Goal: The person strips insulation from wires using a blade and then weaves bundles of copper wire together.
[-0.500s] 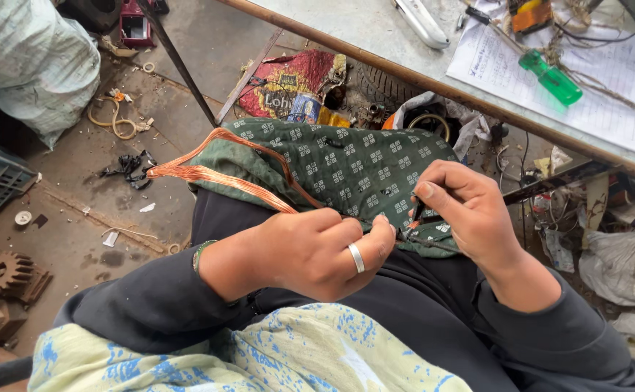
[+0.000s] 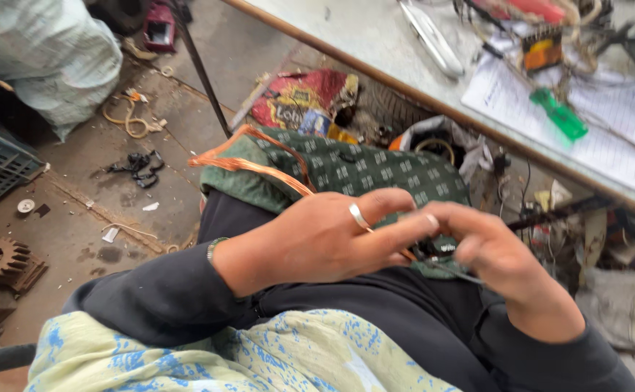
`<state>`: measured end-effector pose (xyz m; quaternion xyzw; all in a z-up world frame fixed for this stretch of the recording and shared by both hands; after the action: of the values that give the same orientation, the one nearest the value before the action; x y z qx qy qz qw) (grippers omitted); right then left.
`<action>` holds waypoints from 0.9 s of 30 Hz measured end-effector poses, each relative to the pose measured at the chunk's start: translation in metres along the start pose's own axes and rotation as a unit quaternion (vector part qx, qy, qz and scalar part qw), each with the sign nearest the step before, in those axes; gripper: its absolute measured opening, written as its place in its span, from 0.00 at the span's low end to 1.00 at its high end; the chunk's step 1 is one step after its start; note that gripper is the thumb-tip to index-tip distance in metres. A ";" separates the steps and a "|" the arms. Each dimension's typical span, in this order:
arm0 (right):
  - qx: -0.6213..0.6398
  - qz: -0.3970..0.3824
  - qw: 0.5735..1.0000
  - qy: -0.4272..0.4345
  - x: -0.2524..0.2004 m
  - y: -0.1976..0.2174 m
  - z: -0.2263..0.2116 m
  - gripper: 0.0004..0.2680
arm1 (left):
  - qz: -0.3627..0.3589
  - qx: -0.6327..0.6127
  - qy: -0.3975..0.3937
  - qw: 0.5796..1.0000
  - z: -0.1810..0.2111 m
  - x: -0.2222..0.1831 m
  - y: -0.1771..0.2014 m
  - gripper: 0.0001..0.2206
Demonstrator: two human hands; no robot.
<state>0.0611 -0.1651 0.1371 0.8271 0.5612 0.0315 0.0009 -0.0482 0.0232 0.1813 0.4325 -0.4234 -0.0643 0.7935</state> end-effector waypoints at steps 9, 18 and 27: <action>-0.472 -0.141 0.870 -0.017 0.018 -0.010 -0.032 0.10 | -0.062 -0.003 -0.050 0.997 0.019 -0.008 0.002 0.21; -0.688 -0.295 0.659 -0.073 0.018 -0.027 -0.029 0.09 | -0.070 -0.045 -0.006 0.996 0.020 -0.017 -0.009 0.24; -0.679 -0.303 0.625 0.237 -0.009 -0.057 -0.034 0.10 | -0.118 -0.074 -0.029 0.990 0.044 -0.029 0.014 0.26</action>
<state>0.0026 -0.1532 0.1685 0.3388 0.5806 0.5963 0.4387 -0.1021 0.0172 0.1856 0.4176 -0.3860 -0.2010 0.7976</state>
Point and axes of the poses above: each hand's wrist, its own x-axis towards the middle knuckle, its own y-axis out of the back of the hand, z = x × y, the point moved 5 cm from there along x, towards the middle knuckle, and after that the axes turned 2 degrees about -z, right-handed, at the moved point
